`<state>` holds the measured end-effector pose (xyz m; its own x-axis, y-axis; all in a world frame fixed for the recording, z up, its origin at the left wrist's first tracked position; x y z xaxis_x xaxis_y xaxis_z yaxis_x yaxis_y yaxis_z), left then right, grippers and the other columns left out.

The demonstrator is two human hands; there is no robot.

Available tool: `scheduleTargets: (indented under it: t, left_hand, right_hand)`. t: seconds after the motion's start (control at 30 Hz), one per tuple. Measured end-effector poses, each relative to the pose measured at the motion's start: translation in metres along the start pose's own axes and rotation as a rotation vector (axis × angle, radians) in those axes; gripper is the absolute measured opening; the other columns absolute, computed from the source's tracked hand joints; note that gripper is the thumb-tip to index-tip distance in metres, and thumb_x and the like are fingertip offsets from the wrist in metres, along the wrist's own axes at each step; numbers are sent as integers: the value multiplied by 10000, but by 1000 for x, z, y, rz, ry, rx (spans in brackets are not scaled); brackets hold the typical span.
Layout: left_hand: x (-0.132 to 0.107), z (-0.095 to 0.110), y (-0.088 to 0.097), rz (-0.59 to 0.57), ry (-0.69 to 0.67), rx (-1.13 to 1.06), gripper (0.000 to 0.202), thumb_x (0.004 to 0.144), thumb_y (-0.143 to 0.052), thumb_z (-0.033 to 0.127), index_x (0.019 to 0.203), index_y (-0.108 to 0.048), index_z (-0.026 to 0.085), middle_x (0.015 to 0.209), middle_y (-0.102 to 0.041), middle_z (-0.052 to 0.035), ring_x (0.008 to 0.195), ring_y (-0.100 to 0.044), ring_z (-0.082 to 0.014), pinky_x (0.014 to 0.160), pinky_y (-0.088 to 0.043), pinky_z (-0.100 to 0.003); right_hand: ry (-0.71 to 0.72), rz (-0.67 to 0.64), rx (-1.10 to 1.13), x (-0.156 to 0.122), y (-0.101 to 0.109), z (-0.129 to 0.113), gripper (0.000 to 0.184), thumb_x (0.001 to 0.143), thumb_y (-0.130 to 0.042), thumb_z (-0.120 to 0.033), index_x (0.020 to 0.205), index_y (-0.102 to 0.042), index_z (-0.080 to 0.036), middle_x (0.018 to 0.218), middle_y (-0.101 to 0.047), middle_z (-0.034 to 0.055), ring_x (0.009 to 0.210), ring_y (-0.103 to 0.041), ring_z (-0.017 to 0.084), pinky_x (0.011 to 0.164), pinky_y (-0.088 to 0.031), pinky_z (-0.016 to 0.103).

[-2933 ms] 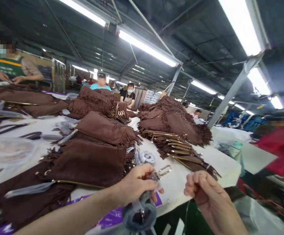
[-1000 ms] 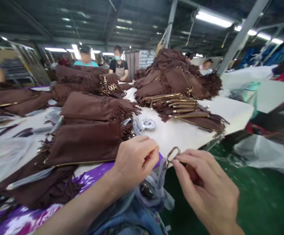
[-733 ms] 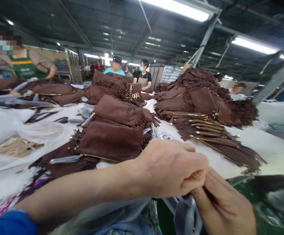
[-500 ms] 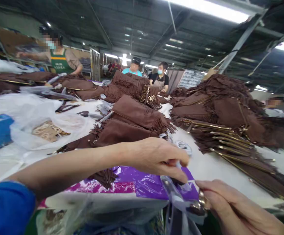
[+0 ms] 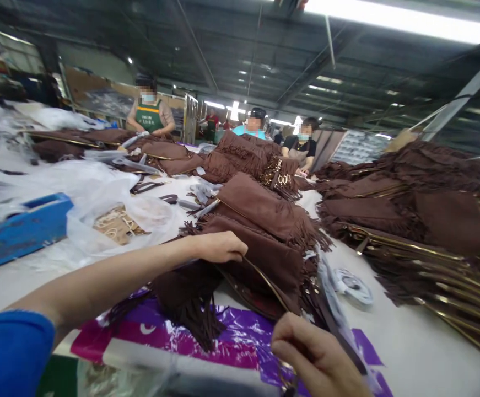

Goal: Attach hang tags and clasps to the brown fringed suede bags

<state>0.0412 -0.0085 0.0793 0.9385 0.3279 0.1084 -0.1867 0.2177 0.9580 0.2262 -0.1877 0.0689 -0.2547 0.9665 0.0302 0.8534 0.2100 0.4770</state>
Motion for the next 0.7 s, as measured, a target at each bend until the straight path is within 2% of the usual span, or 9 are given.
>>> scheduleTargets:
  t: [0.1, 0.17, 0.23, 0.33, 0.43, 0.5, 0.6, 0.7]
  left_hand:
    - [6, -6, 13, 67, 23, -93, 153, 895, -593, 115, 747, -567, 145, 707, -584, 26, 670, -536, -100, 661, -380, -192]
    - [8, -10, 14, 79, 36, -86, 149, 905, -580, 127, 758, -568, 149, 702, -577, 29, 661, -524, -100, 651, -371, -196]
    - [7, -11, 10, 61, 47, -48, 140, 917, -569, 146, 777, -575, 152, 729, -594, 20, 687, -539, -110, 667, -381, -203]
    - [2, 0, 1, 101, 36, 118, 51, 919, -556, 149, 885, -594, 150, 898, -634, -29, 787, -570, -147, 710, -413, -236]
    - [-3, 30, -12, 186, -139, 290, 88, 934, -510, 162, 924, -597, 148, 1020, -615, -72, 844, -563, -181, 709, -438, -285]
    - [-3, 50, -27, 142, -214, 279, 131, 934, -496, 160, 845, -592, 151, 929, -615, -60, 772, -559, -175, 655, -450, -295]
    - [7, 63, -52, 48, -79, 212, 90, 892, -520, 110, 853, -599, 127, 873, -622, -65, 762, -590, -184, 671, -493, -295]
    - [25, 56, -68, 20, 87, 157, 139, 872, -519, 96, 985, -599, 81, 973, -643, -121, 890, -630, -238, 808, -524, -348]
  right_hand:
    - [160, 12, -152, 23, -12, 25, 174, 878, -500, -282, 726, -551, -213, 879, -598, 32, 865, -567, 183, 747, -405, 266]
    - [138, 89, -206, 30, -11, 44, 182, 887, -483, -279, 733, -556, -216, 945, -600, 52, 1038, -536, 219, 865, -389, 296]
    - [52, 102, -198, 30, -7, 63, 214, 905, -498, -335, 740, -563, -216, 845, -576, 40, 941, -544, 221, 818, -404, 304]
    - [-66, 48, -9, 26, -3, 82, 298, 924, -531, -458, 775, -562, -202, 700, -474, -9, 644, -452, 159, 609, -379, 263]
    - [-73, 100, 173, 23, -3, 87, 365, 912, -567, -518, 758, -555, -187, 678, -448, -20, 610, -420, 137, 562, -355, 237]
    - [-38, 161, 196, 22, -4, 85, 391, 894, -591, -534, 723, -559, -184, 656, -450, -19, 592, -422, 133, 543, -351, 230]
    - [-10, 230, 155, 22, -6, 81, 381, 880, -608, -526, 701, -575, -191, 631, -453, -22, 557, -418, 128, 518, -346, 226]
    - [-9, 253, 111, 23, -4, 80, 347, 880, -601, -503, 700, -579, -207, 654, -492, -10, 583, -479, 146, 529, -360, 234]
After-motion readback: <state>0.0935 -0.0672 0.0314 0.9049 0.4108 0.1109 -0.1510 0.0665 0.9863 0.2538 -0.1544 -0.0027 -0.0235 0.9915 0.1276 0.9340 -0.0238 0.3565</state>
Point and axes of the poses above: each hand's wrist, its own x-axis towards the middle knuckle, its own y-axis out of the back of the hand, z = x × y, the point moved 2 cm from there along x, towards the middle knuckle
